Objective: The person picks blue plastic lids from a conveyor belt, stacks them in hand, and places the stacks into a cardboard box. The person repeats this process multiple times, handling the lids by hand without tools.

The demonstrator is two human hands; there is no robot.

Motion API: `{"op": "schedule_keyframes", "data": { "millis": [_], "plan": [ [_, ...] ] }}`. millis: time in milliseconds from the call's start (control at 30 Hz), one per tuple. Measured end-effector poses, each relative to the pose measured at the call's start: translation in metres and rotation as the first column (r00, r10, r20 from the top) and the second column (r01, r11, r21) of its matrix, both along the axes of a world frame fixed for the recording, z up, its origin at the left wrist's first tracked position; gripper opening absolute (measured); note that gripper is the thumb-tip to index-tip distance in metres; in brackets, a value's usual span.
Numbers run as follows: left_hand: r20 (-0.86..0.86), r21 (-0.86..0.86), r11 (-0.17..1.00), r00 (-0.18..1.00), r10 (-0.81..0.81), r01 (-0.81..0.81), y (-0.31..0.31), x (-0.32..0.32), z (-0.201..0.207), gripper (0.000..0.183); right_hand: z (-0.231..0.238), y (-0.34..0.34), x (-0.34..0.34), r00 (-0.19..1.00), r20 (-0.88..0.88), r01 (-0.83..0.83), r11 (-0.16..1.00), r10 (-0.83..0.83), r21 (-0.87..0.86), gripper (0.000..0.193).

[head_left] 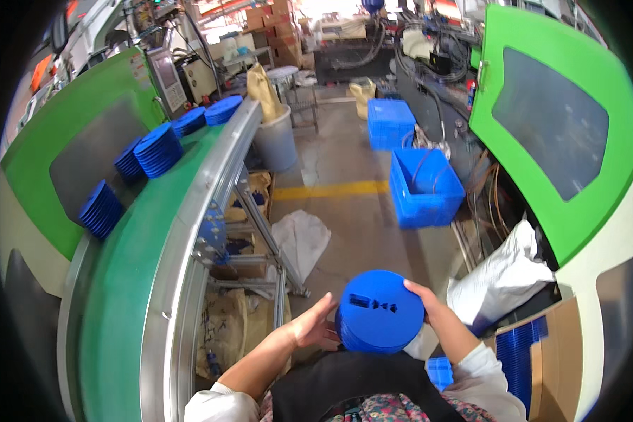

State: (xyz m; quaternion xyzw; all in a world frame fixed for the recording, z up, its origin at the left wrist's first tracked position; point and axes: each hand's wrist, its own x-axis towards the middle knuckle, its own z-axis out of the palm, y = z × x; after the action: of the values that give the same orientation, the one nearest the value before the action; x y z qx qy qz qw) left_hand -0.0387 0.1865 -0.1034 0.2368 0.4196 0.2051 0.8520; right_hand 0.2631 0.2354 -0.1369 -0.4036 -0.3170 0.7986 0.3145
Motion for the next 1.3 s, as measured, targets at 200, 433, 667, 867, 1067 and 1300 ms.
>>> {"op": "schedule_keyframes", "data": {
  "millis": [200, 433, 667, 867, 1067, 1300],
  "plan": [
    [0.120, 0.067, 0.989, 0.985, 0.122, -0.131, -0.028, 0.016, -0.022, 0.090, 0.010, 0.011, 0.016, 0.966, -0.066, -0.246, 0.965, 0.252, 0.087, 0.057],
    [-0.017, 0.089, 0.996, 1.000, -0.009, 0.010, -0.022, 0.105, 0.014, 0.099, 0.032, -0.010, 0.096, 0.977, 0.050, -0.211, 0.970, 0.207, 0.120, 0.057],
    [-0.060, -0.071, 0.997, 0.997, -0.043, 0.039, -0.040, 0.194, -0.024, 0.081, 0.039, -0.044, 0.171, 0.984, 0.127, -0.139, 0.984, 0.125, 0.109, 0.074],
    [0.002, 0.017, 0.970, 0.970, 0.242, -0.242, -0.072, 0.256, -0.079, 0.057, 0.022, -0.060, 0.211, 0.997, -0.048, -0.046, 0.981, 0.056, 0.189, 0.077],
    [-0.058, -0.119, 0.956, 0.963, 0.264, -0.269, -0.063, 0.269, -0.083, 0.041, 0.000, -0.070, 0.216, 0.925, -0.105, 0.368, 0.793, -0.365, 0.485, 0.067],
    [0.001, -0.016, 0.905, 0.905, 0.425, -0.425, -0.050, 0.261, -0.094, 0.044, -0.014, -0.092, 0.206, 0.734, -0.033, 0.455, 0.455, -0.679, 0.765, 0.062]
  ]
}}
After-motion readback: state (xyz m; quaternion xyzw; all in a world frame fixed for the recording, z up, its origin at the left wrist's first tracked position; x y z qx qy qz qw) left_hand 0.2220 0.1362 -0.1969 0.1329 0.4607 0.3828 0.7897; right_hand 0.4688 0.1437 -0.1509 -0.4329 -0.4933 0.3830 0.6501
